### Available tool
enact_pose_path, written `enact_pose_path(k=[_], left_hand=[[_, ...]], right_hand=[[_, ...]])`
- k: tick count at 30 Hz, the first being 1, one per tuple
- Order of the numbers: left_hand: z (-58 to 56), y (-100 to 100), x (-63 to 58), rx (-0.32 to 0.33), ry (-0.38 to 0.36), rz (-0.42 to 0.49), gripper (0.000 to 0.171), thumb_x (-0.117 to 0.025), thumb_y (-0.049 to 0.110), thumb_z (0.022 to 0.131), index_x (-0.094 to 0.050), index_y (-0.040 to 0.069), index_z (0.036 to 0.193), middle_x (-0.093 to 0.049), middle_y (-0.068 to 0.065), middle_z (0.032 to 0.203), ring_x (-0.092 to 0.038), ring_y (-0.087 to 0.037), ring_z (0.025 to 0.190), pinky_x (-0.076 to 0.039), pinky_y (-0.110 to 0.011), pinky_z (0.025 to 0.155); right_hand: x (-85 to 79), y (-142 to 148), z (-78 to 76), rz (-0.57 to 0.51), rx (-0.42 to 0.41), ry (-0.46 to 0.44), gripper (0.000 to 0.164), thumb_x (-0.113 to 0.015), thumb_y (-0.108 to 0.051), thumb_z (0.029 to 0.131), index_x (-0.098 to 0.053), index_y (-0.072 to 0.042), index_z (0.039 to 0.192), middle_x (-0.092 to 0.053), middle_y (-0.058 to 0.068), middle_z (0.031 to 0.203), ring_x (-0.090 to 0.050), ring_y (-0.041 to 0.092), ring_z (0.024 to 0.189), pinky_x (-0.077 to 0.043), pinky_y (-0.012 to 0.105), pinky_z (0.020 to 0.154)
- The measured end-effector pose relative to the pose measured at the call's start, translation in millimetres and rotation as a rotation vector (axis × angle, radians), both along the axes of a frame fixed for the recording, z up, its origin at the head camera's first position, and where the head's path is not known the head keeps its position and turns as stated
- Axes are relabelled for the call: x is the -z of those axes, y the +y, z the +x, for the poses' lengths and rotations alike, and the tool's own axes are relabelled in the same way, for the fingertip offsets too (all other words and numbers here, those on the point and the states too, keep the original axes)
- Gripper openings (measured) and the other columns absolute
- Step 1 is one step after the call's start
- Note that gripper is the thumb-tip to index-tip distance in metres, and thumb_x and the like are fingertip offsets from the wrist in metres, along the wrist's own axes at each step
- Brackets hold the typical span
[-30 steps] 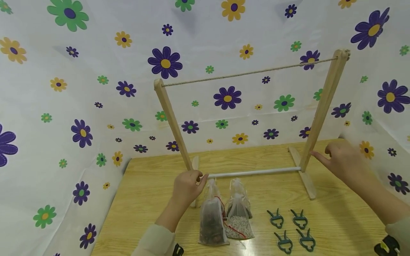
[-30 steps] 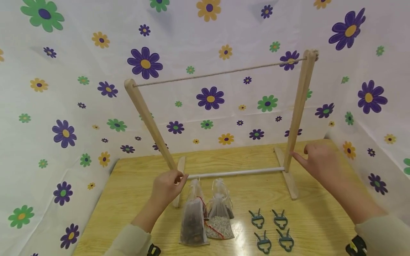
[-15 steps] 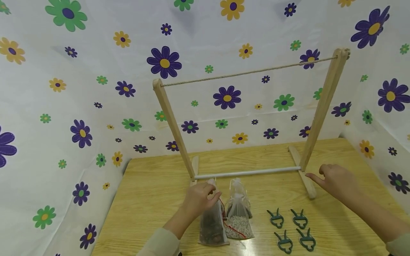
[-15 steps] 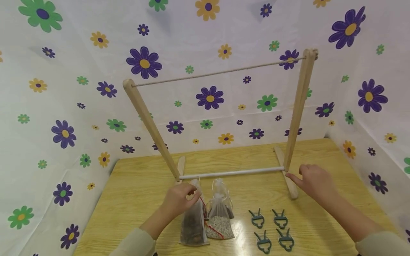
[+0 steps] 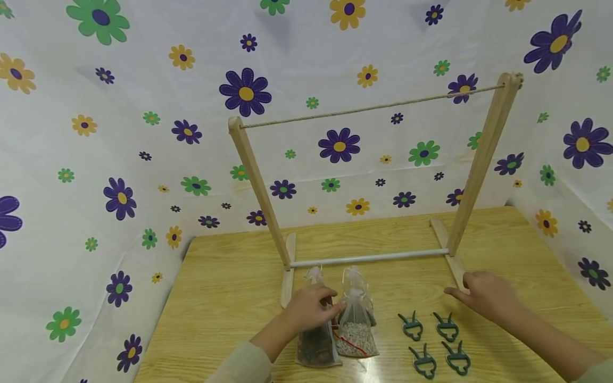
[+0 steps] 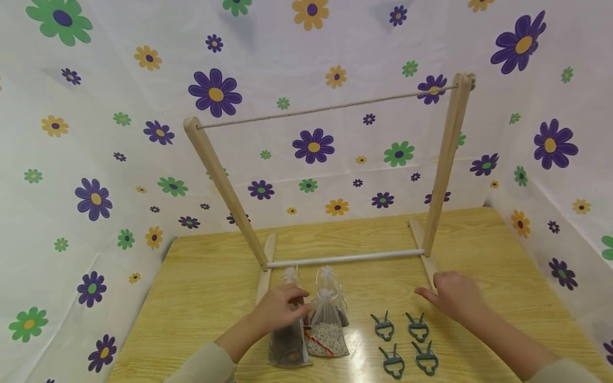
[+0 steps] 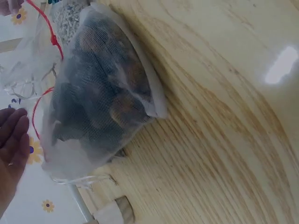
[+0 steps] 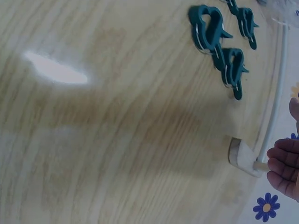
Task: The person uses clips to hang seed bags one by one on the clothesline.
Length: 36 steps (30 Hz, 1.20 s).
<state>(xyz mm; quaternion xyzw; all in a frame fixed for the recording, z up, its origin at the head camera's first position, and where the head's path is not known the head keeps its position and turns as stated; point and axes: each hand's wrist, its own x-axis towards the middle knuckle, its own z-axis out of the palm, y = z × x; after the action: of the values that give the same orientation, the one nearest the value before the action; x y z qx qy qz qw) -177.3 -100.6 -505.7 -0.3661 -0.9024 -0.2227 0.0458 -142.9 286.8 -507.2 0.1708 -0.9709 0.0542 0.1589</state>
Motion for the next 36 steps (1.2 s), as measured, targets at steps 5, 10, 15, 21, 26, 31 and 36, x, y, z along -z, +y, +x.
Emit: enact_pose_path(k=[5, 10, 15, 21, 26, 31, 36], left_hand=[[-1.1, 8.1, -0.2, -0.098, -0.449, 0.068, 0.043, -0.062, 0.039, 0.082, -0.065, 0.006, 0.108, -0.066, 0.001, 0.085, -0.06, -0.006, 0.075, -0.048, -0.019, 0.064], [-4.1, 13.6, -3.2, -0.097, -0.664, 0.088, 0.044, -0.069, 0.034, 0.078, -0.063, 0.004, 0.11, -0.068, -0.001, 0.09, -0.062, -0.008, 0.079, -0.049, -0.021, 0.066], [-6.8, 18.5, -4.3, -0.058, -0.782, 0.116, 0.034, -0.071, 0.028, 0.078, -0.066, 0.006, 0.103, -0.068, -0.005, 0.094, -0.064, -0.011, 0.085, -0.051, -0.023, 0.071], [-9.2, 25.3, -0.3, -0.017, -0.8, 0.099, 0.03, -0.071, 0.029, 0.078, -0.054, 0.005, 0.071, -0.049, 0.007, 0.06, -0.041, -0.003, 0.053, -0.035, -0.02, 0.05], [-10.0, 28.5, 2.1, 0.025, -0.781, 0.076, 0.043, -0.068, 0.028, 0.081, -0.033, 0.014, 0.06, -0.026, 0.007, 0.051, -0.021, -0.007, 0.045, -0.022, -0.021, 0.046], [-10.0, 29.3, 2.8, 0.044, -0.782, 0.075, 0.043, -0.066, 0.024, 0.083, -0.033, 0.015, 0.057, -0.026, 0.007, 0.051, -0.022, -0.006, 0.045, -0.022, -0.02, 0.047], [-9.1, 30.0, 5.7, 0.062, -0.777, 0.063, 0.036, -0.065, 0.022, 0.084, -0.042, 0.014, 0.056, -0.031, 0.009, 0.051, -0.024, -0.004, 0.045, -0.022, -0.018, 0.045]], right_hand=[[2.6, -11.5, 9.1, -0.008, 0.034, -0.316, 0.047, -0.065, -0.051, 0.074, -0.045, -0.013, 0.057, -0.036, -0.005, 0.047, -0.029, 0.006, 0.04, -0.023, 0.018, 0.037], [7.1, -19.6, 13.2, -0.041, 0.071, -0.593, 0.051, -0.062, -0.057, 0.074, -0.043, -0.013, 0.055, -0.036, -0.004, 0.049, -0.03, 0.007, 0.043, -0.024, 0.02, 0.041], [8.8, -27.1, 9.2, -0.122, 0.105, -0.759, 0.052, -0.064, -0.053, 0.075, -0.038, -0.015, 0.051, -0.031, -0.005, 0.05, -0.026, 0.007, 0.045, -0.024, 0.02, 0.044], [5.4, -32.9, 1.3, -0.143, 0.148, -0.906, 0.052, -0.063, -0.056, 0.075, -0.049, -0.01, 0.054, -0.039, -0.003, 0.051, -0.035, 0.009, 0.044, -0.031, 0.021, 0.045], [6.9, -37.6, -8.4, -0.125, 0.179, -0.972, 0.052, -0.065, -0.053, 0.075, -0.052, -0.01, 0.05, -0.039, -0.005, 0.039, -0.038, 0.006, 0.033, -0.033, 0.018, 0.037], [8.1, -40.1, -13.3, -0.172, 0.174, -0.959, 0.045, -0.069, -0.038, 0.076, -0.048, -0.009, 0.048, -0.041, -0.002, 0.039, -0.044, 0.009, 0.033, -0.039, 0.023, 0.035], [8.6, -43.2, -11.8, -0.227, 0.155, -0.879, 0.036, -0.071, -0.027, 0.071, -0.046, -0.01, 0.053, -0.042, -0.002, 0.048, -0.041, 0.008, 0.04, -0.034, 0.021, 0.039]])
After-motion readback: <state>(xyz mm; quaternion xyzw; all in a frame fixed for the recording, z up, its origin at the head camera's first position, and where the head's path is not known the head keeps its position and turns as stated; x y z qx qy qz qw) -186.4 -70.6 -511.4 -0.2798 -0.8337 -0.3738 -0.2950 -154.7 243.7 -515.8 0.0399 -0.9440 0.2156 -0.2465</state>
